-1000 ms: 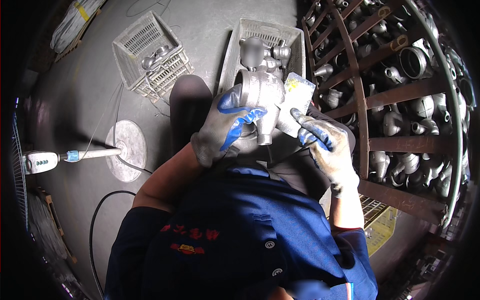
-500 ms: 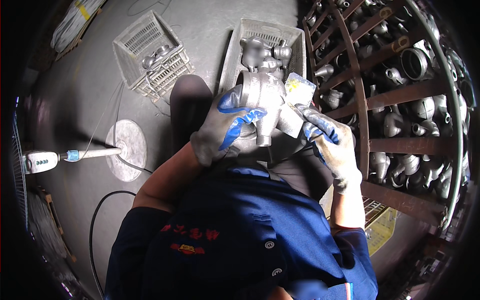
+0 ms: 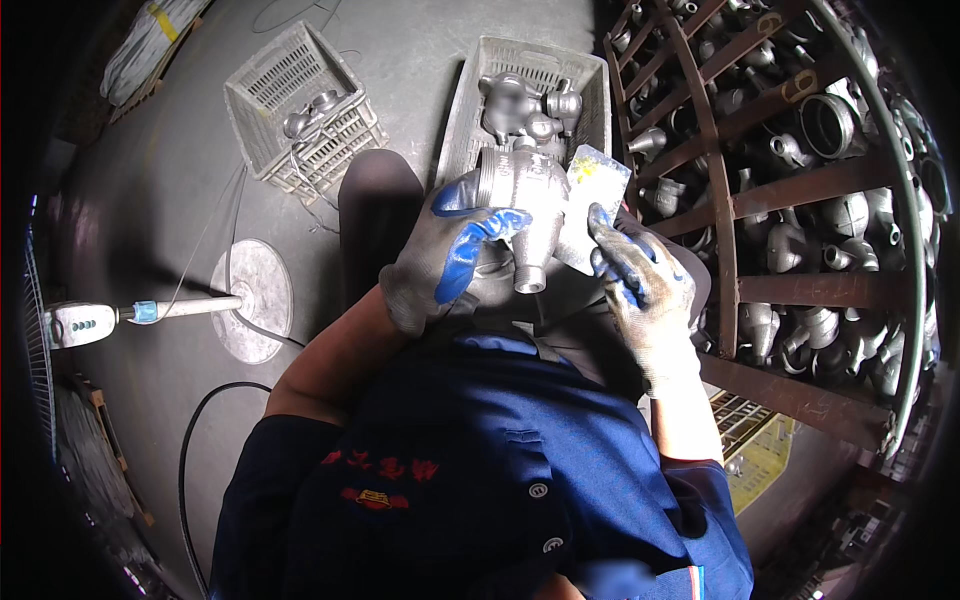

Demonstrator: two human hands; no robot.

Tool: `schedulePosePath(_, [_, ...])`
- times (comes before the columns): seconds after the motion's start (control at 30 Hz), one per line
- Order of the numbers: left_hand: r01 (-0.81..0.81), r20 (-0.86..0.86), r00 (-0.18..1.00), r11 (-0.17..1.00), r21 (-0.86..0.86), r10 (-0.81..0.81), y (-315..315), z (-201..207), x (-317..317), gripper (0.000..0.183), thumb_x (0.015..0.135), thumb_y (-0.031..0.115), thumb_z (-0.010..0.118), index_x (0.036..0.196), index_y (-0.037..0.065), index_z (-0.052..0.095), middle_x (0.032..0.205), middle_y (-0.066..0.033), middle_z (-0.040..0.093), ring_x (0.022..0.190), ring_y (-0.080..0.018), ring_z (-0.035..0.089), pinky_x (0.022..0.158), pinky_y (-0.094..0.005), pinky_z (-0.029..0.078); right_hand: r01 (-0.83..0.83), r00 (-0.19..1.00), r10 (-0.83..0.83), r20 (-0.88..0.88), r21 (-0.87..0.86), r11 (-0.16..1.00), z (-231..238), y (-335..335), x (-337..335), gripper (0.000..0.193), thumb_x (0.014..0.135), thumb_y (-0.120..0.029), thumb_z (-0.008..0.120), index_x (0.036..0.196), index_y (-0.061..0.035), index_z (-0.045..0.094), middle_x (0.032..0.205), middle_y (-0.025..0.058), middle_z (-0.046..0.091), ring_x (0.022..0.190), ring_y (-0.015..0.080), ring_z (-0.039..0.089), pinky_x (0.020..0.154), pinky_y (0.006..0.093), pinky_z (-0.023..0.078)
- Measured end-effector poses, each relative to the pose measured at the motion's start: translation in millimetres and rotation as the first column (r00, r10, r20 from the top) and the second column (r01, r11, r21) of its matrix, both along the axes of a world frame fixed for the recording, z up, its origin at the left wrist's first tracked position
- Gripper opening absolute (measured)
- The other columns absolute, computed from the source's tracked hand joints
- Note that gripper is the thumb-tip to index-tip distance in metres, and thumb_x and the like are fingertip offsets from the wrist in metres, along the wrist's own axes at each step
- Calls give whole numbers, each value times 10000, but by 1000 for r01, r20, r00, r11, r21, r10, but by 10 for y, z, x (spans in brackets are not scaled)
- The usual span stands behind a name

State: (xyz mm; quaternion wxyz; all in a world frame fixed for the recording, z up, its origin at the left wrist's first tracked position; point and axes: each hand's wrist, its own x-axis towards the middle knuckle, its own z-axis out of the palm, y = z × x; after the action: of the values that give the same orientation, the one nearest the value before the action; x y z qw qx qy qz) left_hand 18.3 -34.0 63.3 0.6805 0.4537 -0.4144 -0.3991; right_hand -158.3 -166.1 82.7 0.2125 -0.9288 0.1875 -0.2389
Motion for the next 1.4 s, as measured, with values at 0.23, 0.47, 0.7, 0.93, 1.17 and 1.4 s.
schedulePosePath(0.23, [26, -342, 938, 997, -70, -49, -35, -27, -30, 401, 862, 17, 517, 1245, -69, 436, 1122, -166, 573, 1002, -209, 597, 827, -322, 521, -22, 999, 21, 31, 49, 999, 46, 35, 1, 334, 744, -67, 642, 1073, -123, 640, 819, 98, 602, 727, 293, 613, 662, 370, 497])
schedulePosePath(0.47, [-7, -236, 971, 998, 68, 23, -17, -46, -16, 360, 825, 1, 575, 1170, -46, 484, 1058, -117, 590, 946, -166, 601, 805, -292, 506, -14, 998, 19, -52, 93, 996, 109, 39, -21, 321, 745, -82, 630, 1065, -115, 636, 795, 103, 585, 726, 288, 606, 650, 370, 491])
schedulePosePath(0.7, [-16, -366, 930, 1000, 5, 17, 0, -12, -48, 396, 724, -4, 715, 1084, -25, 549, 1035, -90, 599, 945, -145, 586, 838, -285, 470, -30, 994, 44, -98, 146, 989, 76, 19, -77, 338, 744, -94, 621, 1081, -114, 633, 860, 116, 607, 789, 298, 614, 688, 362, 494])
schedulePosePath(0.93, [-74, -202, 975, 992, 100, 93, 24, -37, -18, 439, 681, 21, 750, 1077, -27, 567, 1081, -104, 589, 976, -191, 591, 869, -296, 464, -108, 994, 105, 26, 316, 943, 16, -61, -95, 314, 757, -77, 590, 1068, -77, 637, 967, 150, 643, 887, 314, 625, 779, 358, 491])
schedulePosePath(1.17, [-87, -172, 982, 996, -24, 82, 82, -112, -15, 476, 646, 52, 780, 1062, -44, 570, 1114, -129, 578, 1024, -215, 580, 895, -322, 461, -104, 993, 114, 0, 406, 908, 9, -98, -148, 309, 768, -46, 564, 1069, -33, 635, 962, 157, 647, 885, 303, 637, 799, 336, 487])
schedulePosePath(1.4, [-151, 12, 989, 986, 73, 150, 101, -131, -2, 543, 624, 139, 831, 1071, -30, 574, 1120, -173, 568, 1040, -283, 574, 907, -348, 455, -72, 994, -7, 113, 680, 729, -17, -51, -156, 280, 830, -45, 560, 1096, 22, 615, 923, 124, 651, 748, 124, 601, 702, 245, 488])
